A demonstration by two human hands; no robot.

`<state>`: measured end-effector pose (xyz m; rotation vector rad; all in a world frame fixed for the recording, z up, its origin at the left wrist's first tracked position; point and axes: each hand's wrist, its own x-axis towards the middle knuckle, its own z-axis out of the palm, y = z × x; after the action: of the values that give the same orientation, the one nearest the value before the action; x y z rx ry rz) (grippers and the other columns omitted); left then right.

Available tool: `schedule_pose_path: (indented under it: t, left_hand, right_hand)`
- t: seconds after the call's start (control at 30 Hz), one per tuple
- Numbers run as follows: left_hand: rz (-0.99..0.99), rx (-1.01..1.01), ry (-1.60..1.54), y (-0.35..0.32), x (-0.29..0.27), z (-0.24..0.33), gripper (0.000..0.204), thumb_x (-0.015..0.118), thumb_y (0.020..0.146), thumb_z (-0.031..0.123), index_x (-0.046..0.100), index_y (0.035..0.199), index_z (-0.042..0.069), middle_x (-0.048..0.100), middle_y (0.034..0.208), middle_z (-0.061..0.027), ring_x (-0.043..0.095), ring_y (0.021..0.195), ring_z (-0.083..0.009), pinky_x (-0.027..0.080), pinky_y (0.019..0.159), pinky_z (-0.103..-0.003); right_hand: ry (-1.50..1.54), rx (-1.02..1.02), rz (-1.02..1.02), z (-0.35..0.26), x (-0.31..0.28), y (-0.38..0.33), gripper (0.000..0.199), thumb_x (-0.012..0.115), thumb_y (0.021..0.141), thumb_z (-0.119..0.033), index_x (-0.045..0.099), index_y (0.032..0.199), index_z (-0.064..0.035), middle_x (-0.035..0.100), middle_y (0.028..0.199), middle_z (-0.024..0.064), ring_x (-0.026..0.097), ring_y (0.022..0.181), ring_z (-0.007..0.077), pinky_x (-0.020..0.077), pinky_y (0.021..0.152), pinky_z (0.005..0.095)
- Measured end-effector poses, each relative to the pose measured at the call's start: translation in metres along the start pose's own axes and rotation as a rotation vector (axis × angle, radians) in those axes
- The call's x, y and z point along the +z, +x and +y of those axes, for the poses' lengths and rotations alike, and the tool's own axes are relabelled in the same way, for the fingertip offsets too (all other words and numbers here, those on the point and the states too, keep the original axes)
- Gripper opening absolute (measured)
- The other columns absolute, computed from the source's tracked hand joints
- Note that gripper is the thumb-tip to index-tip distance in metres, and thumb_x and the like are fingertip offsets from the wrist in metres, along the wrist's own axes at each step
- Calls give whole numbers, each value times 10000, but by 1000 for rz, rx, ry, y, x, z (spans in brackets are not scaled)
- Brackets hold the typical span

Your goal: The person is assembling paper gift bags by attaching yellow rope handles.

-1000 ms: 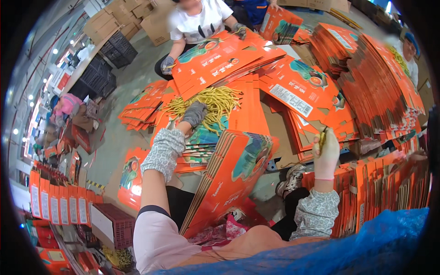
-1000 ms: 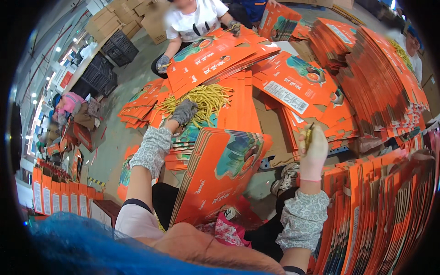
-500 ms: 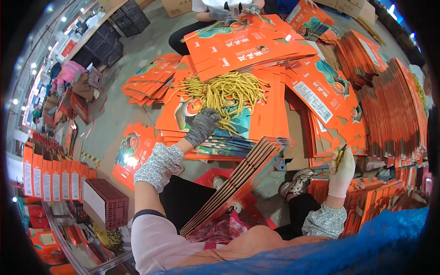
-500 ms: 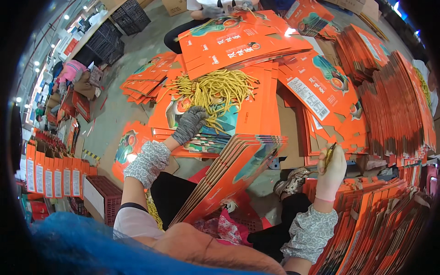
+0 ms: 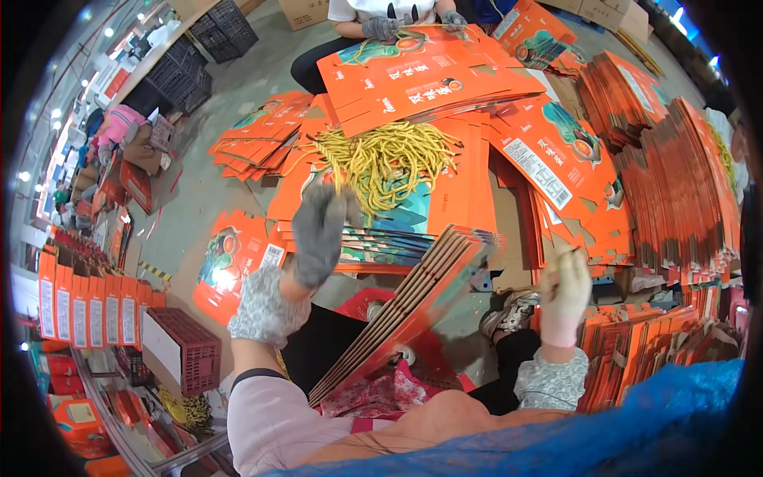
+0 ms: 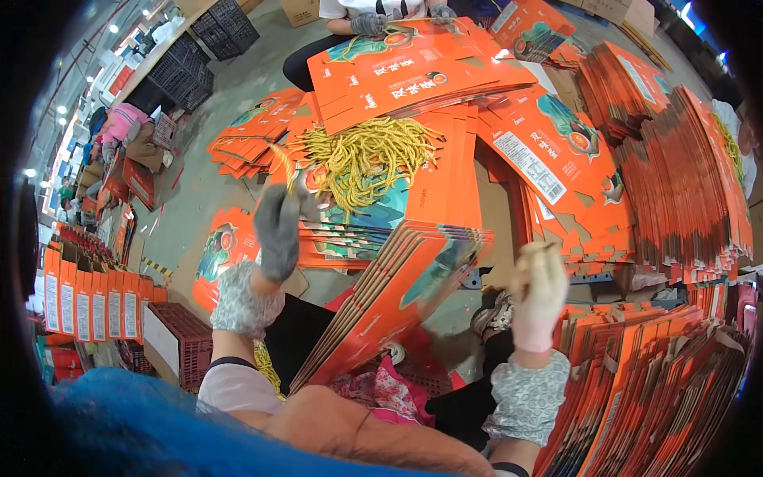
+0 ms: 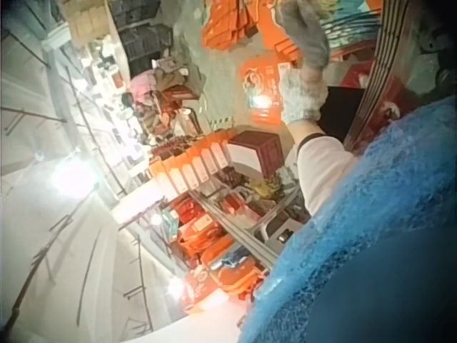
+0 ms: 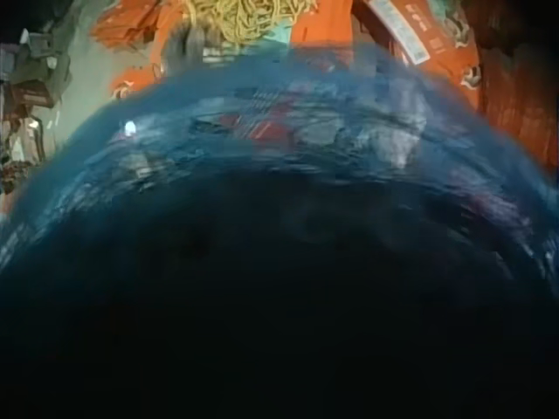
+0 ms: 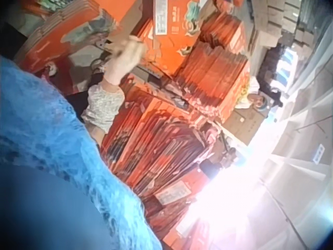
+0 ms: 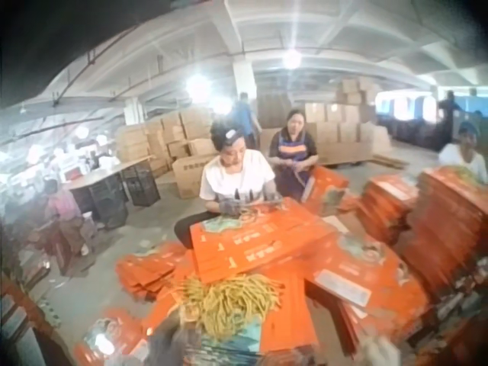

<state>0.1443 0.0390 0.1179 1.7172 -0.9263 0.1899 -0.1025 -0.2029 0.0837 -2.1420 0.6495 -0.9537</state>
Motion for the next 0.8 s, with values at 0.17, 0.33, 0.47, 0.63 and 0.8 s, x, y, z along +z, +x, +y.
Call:
schedule_pose_path:
  t: [0.17,0.33,0.47,0.63,0.8]
  left_hand:
    - [-409,-118,-479,-79,-6,60,131,579,875,80,580,991,21,640,767,-84,613,622,-139,482,546,-275]
    - [-639,-344,-470,-115,6,102,215,601,873,105,580,1070,19,630,801,-55,605,663,-120,493,574,-278]
    - [-693,-606,-543,-136,16,120,221,534,932,189,547,1080,25,566,735,-14,542,596,-93,456,528,-230]
    - [-709,-756,-543,-158,30,123,242,458,971,229,575,1041,29,579,758,-4,525,624,-73,440,582,-210]
    - [-825,-614,-506,-209,36,108,168,481,960,185,565,991,43,536,758,0,520,670,-64,449,618,-239]
  right_hand:
    - [661,-176,-571,-71,13,-38,164,470,855,-41,620,905,2,597,1093,159,601,981,252,465,873,359]
    - [1075,-81,-771,-104,7,-62,314,471,934,-229,616,926,49,456,1278,285,468,1191,321,342,995,407]
    - [1295,286,-735,-101,8,-80,327,476,948,-246,583,999,58,536,1200,238,506,1140,284,378,960,386]
    - [1468,448,-551,-95,7,-89,298,462,955,-218,555,1000,61,619,981,146,635,865,217,489,817,333]
    - [1517,449,-91,-29,-21,-44,241,499,939,-236,546,887,-5,478,707,3,306,478,35,239,411,186]
